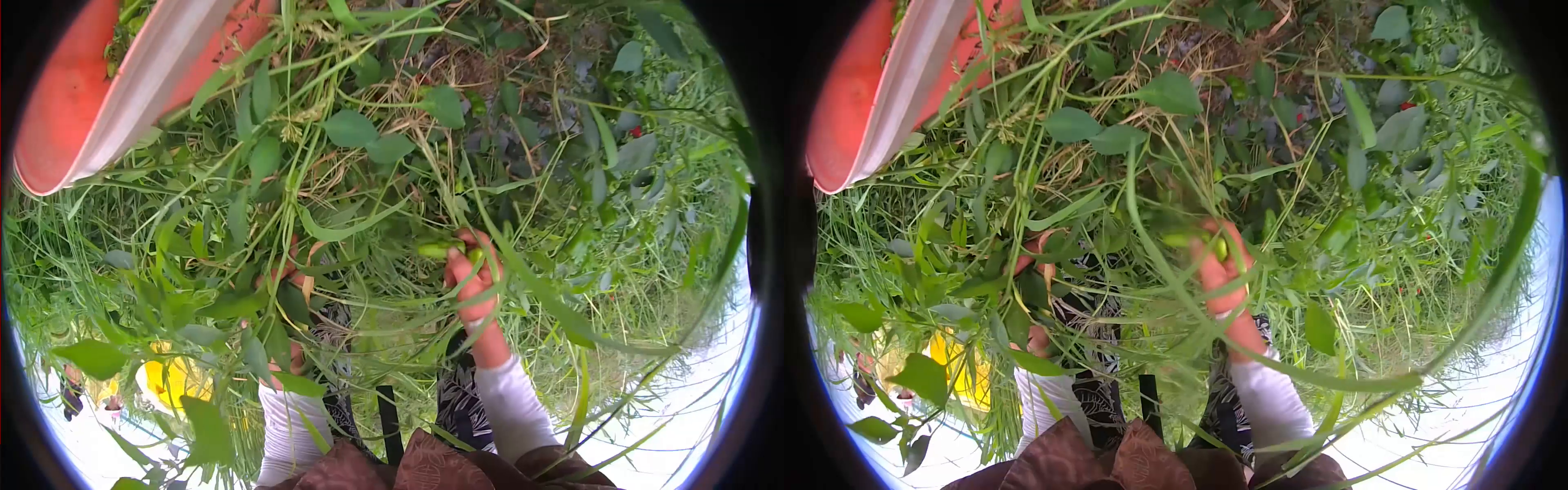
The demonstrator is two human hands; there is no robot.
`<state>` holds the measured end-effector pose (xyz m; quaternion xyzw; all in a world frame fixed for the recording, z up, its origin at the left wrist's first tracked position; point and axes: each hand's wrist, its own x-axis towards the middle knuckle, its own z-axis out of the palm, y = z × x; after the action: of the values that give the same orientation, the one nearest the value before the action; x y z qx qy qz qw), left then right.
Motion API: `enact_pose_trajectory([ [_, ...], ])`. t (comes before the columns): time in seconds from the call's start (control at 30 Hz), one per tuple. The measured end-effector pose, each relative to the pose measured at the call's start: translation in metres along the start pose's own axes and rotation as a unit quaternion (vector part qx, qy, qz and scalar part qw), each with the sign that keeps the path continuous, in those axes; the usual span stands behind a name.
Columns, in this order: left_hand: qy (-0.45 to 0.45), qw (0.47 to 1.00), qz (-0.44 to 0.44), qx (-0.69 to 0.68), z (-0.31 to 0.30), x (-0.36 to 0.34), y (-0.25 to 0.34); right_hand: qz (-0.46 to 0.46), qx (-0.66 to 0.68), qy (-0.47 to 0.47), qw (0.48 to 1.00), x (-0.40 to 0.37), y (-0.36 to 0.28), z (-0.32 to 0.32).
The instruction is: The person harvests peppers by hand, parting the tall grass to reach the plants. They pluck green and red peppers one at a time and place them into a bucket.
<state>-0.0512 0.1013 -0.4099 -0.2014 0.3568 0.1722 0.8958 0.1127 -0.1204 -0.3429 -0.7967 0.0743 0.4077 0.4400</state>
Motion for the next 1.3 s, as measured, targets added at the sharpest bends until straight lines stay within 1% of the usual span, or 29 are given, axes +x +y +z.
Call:
enact_pose_trajectory([
  [0.03,-0.006,1.0,-0.001,0.0,0.003,0.003,-0.001,-0.007,-0.003,0.003,1.0,-0.004,-0.022,0.003],
  [0.1,-0.015,1.0,-0.003,0.0,0.01,0.009,-0.004,-0.127,0.103,-0.035,0.986,-0.015,-0.071,0.021],
  [0.13,-0.019,1.0,-0.004,0.0,0.013,0.012,-0.005,-0.229,0.099,-0.078,0.965,-0.017,-0.092,0.032],
  [0.17,-0.024,1.0,-0.003,0.001,0.016,0.015,-0.005,-0.33,0.093,-0.122,0.932,-0.016,-0.114,0.047],
  [0.2,-0.028,1.0,-0.002,0.001,0.018,0.017,-0.005,-0.348,0.138,-0.178,0.91,-0.017,-0.144,0.065],
  [0.23,-0.031,1.0,-0.002,0.001,0.021,0.019,-0.007,-0.385,0.155,-0.238,0.878,-0.015,-0.164,0.082],
  [0.3,-0.037,0.999,-0.003,0.003,0.025,0.026,-0.008,-0.405,0.153,-0.227,0.872,-0.017,-0.199,0.125],
  [0.33,-0.039,0.999,-0.004,0.006,0.026,0.028,-0.008,-0.408,0.151,-0.226,0.871,-0.015,-0.205,0.137],
  [0.4,-0.035,0.999,-0.005,0.008,0.024,0.029,-0.009,-0.515,0.109,-0.12,0.842,-0.01,-0.21,0.15],
  [0.43,-0.03,0.999,-0.007,0.008,0.022,0.03,-0.01,-0.52,0.05,-0.124,0.844,-0.001,-0.203,0.136],
  [0.5,-0.015,1.0,-0.006,0.011,0.013,0.025,-0.009,-0.445,-0.004,-0.105,0.889,0.016,-0.161,0.099],
  [0.53,-0.006,1.0,-0.004,0.013,0.008,0.021,-0.007,-0.315,-0.042,-0.111,0.942,0.023,-0.134,0.076],
  [0.57,0.003,1.0,-0.001,0.015,0.002,0.017,-0.006,-0.25,-0.04,-0.045,0.966,0.043,-0.095,0.066],
  [0.6,0.011,1.0,0.0,0.015,-0.004,0.014,-0.007,-0.26,-0.174,0.036,0.949,0.069,-0.057,0.048],
  [0.63,0.022,1.0,0.0,0.014,-0.011,0.01,-0.009,-0.271,-0.258,0.099,0.922,0.087,-0.018,0.036],
  [0.67,0.034,0.999,-0.001,0.014,-0.018,0.006,-0.013,-0.262,-0.343,0.084,0.898,0.097,0.037,0.03],
  [0.7,0.043,0.999,-0.001,0.016,-0.025,0.003,-0.014,-0.254,-0.422,0.068,0.868,0.101,0.072,0.028],
  [0.73,0.051,0.998,0.001,0.021,-0.029,0.001,-0.012,-0.25,-0.419,0.065,0.87,0.09,0.071,0.041],
  [0.8,0.076,0.997,0.006,0.027,-0.039,-0.008,-0.013,-0.122,-0.373,0.02,0.92,0.055,0.073,0.072],
  [0.83,0.087,0.996,0.007,0.03,-0.044,-0.013,-0.015,-0.114,-0.372,0.015,0.921,0.05,0.075,0.078],
  [0.9,0.103,0.994,0.007,0.036,-0.051,-0.019,-0.015,-0.132,-0.367,0.061,0.919,0.05,0.079,0.088],
  [1.0,0.12,0.992,0.007,0.043,-0.061,-0.024,-0.018,-0.094,-0.34,0.038,0.935,0.048,0.076,0.094],
  [1.03,0.123,0.991,0.007,0.045,-0.063,-0.025,-0.019,-0.143,-0.346,0.055,0.926,0.05,0.081,0.091],
  [1.07,0.127,0.991,0.008,0.047,-0.064,-0.026,-0.019,-0.143,-0.346,0.055,0.926,0.054,0.081,0.081],
  [1.13,0.134,0.99,0.009,0.05,-0.067,-0.028,-0.021,-0.111,-0.353,-0.06,0.927,0.063,0.072,0.052],
  [1.17,0.139,0.989,0.007,0.05,-0.069,-0.028,-0.023,-0.146,-0.327,-0.039,0.933,0.065,0.068,0.041],
  [1.27,0.148,0.987,0.007,0.054,-0.074,-0.03,-0.025,-0.138,-0.312,-0.062,0.938,0.067,0.064,0.014],
  [1.3,0.152,0.987,0.008,0.055,-0.077,-0.032,-0.025,-0.21,-0.323,-0.033,0.922,0.066,0.067,0.011],
])
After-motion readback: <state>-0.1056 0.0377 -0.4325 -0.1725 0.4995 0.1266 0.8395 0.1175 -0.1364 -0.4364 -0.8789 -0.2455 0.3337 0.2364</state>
